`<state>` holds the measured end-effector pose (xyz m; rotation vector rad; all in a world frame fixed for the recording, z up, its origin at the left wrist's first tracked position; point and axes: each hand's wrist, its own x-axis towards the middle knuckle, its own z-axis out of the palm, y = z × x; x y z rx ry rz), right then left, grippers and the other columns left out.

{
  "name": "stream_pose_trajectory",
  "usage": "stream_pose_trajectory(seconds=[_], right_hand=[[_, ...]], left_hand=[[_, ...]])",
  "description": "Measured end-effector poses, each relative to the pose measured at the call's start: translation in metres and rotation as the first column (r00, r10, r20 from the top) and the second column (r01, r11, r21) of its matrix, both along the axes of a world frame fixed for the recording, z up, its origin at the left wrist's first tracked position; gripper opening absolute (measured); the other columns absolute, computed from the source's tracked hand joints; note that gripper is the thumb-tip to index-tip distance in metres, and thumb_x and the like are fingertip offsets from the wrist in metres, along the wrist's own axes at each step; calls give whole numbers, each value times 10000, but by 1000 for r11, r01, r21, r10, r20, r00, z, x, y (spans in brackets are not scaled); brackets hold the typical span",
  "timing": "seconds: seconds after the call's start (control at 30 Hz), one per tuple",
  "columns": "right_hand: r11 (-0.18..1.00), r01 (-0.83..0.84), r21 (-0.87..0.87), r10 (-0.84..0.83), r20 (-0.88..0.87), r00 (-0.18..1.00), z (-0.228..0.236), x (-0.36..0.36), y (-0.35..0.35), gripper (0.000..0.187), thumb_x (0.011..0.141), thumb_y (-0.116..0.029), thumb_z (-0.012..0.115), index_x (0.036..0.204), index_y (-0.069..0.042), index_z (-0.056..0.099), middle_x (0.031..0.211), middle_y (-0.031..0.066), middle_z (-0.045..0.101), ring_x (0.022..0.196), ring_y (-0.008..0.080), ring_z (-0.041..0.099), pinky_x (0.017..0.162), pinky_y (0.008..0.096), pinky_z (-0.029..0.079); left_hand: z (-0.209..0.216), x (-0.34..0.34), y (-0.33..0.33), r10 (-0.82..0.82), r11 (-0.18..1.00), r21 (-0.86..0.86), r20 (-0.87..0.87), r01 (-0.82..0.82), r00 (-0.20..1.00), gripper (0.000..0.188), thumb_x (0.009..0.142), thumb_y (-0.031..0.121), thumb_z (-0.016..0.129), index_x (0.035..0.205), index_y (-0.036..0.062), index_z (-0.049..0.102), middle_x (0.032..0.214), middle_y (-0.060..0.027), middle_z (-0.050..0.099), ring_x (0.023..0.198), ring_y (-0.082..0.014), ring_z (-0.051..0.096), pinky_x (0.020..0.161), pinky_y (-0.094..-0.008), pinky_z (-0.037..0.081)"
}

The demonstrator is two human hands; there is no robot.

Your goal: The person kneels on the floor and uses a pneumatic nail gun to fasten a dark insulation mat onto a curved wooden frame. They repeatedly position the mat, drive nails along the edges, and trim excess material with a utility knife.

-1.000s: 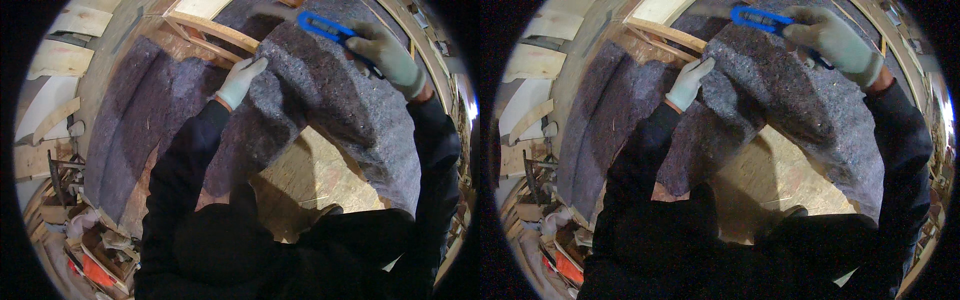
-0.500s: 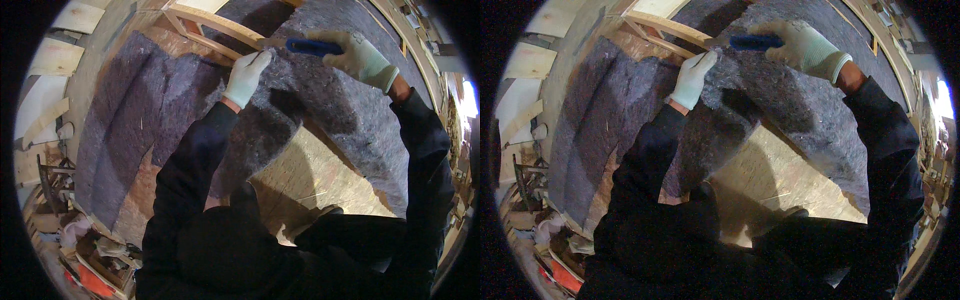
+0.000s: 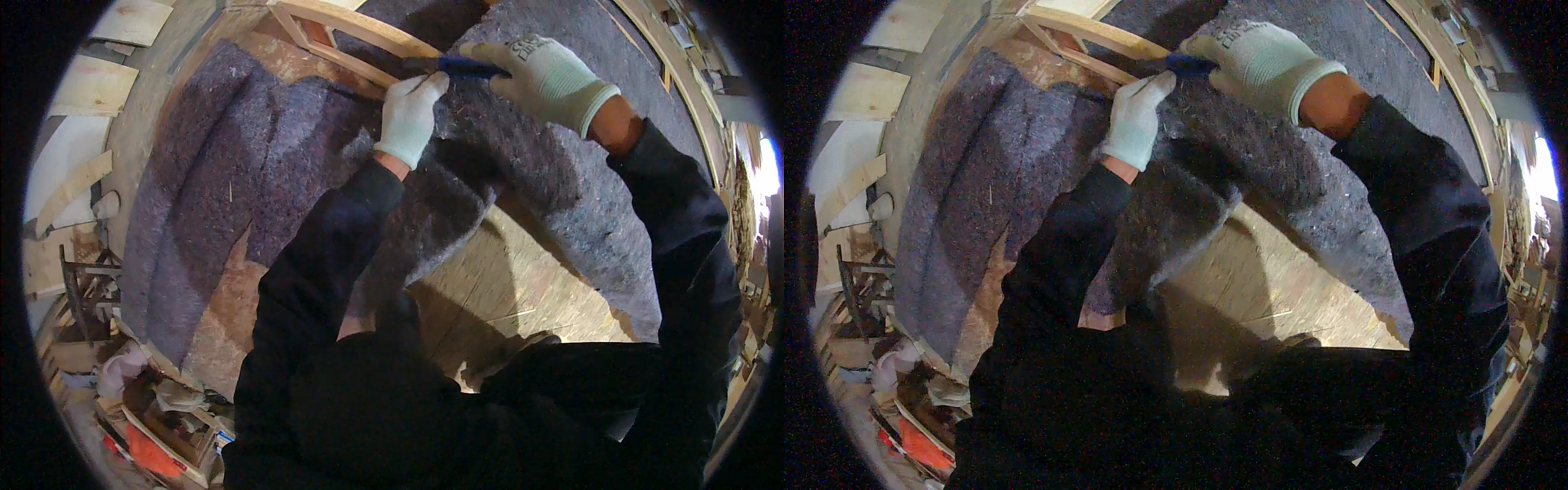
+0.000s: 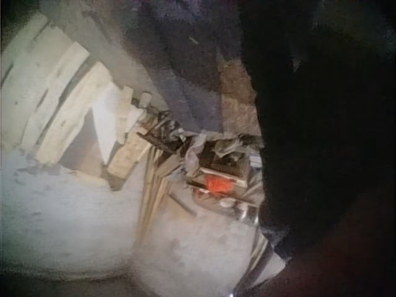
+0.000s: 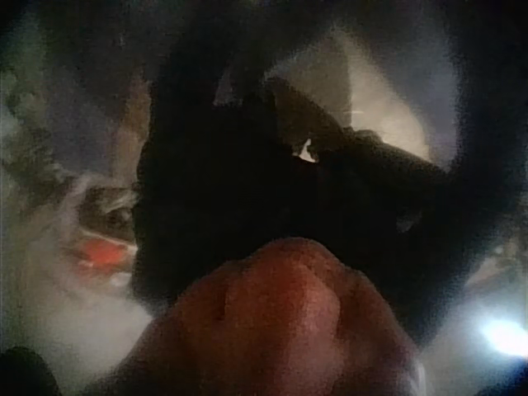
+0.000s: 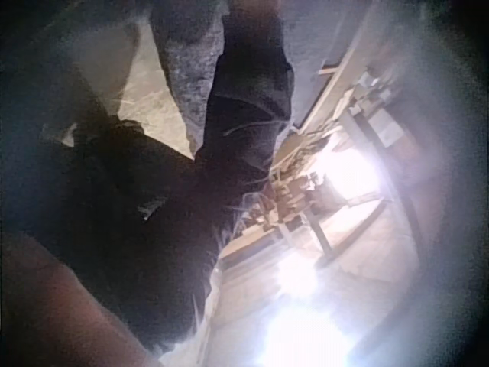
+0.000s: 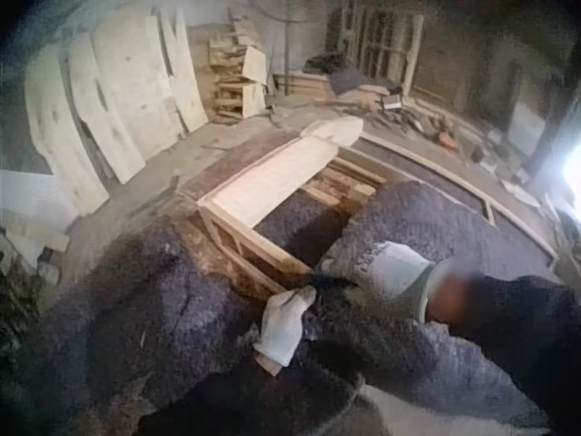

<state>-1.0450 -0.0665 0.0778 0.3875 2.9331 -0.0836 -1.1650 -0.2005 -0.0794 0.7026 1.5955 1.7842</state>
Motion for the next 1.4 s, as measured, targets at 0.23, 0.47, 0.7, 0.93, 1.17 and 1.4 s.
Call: stream_pose_trajectory(seconds=[0.23,0.47,0.7,0.93,1.17,1.4], right_hand=[[991,-109,80,114,-65,991,9,46,6,513,948,-145,650,1442,-237,548,946,176,704,783,296,693,744,383,573],[956,-246,157,265,-116,957,26,58,11,513,928,-121,656,1422,-221,561,951,167,703,814,312,695,769,386,577],[929,-255,268,257,27,966,4,56,3,503,937,-119,652,1414,-250,560,843,164,665,752,298,682,677,373,577],[922,-239,304,61,496,866,57,220,-20,490,914,-80,563,1399,-135,522,724,72,616,637,271,651,559,421,511],[934,-169,314,64,318,946,43,268,-17,520,893,-69,588,1402,-124,504,726,75,617,650,274,664,566,392,527],[955,-52,293,-25,253,967,27,274,-12,356,854,-76,612,1203,-58,545,809,133,634,738,320,675,608,427,536]], left_hand=[[2,-2,-1,-7,999,53,-70,10,998,331,960,238,615,950,-85,685,772,-69,679,749,-140,549,736,-323,452],[7,3,-1,41,999,37,-95,-38,995,333,965,249,618,936,-78,673,758,-130,680,712,-192,558,702,-376,444],[7,0,-8,15,994,-106,-247,-42,969,316,973,244,603,892,-55,669,745,-195,648,668,-265,537,673,-403,433],[-11,14,-44,94,996,30,-182,-90,979,320,975,237,634,1013,-74,696,764,-60,671,767,-91,538,737,-307,462],[-13,20,-59,-508,724,-685,-445,85,737,393,956,298,645,1200,-10,647,1025,-158,717,951,-280,646,889,-408,476],[28,101,-14,-376,890,-273,-893,365,249,540,956,501,569,1254,57,636,1284,-156,636,1205,-345,567,1073,-471,394]])
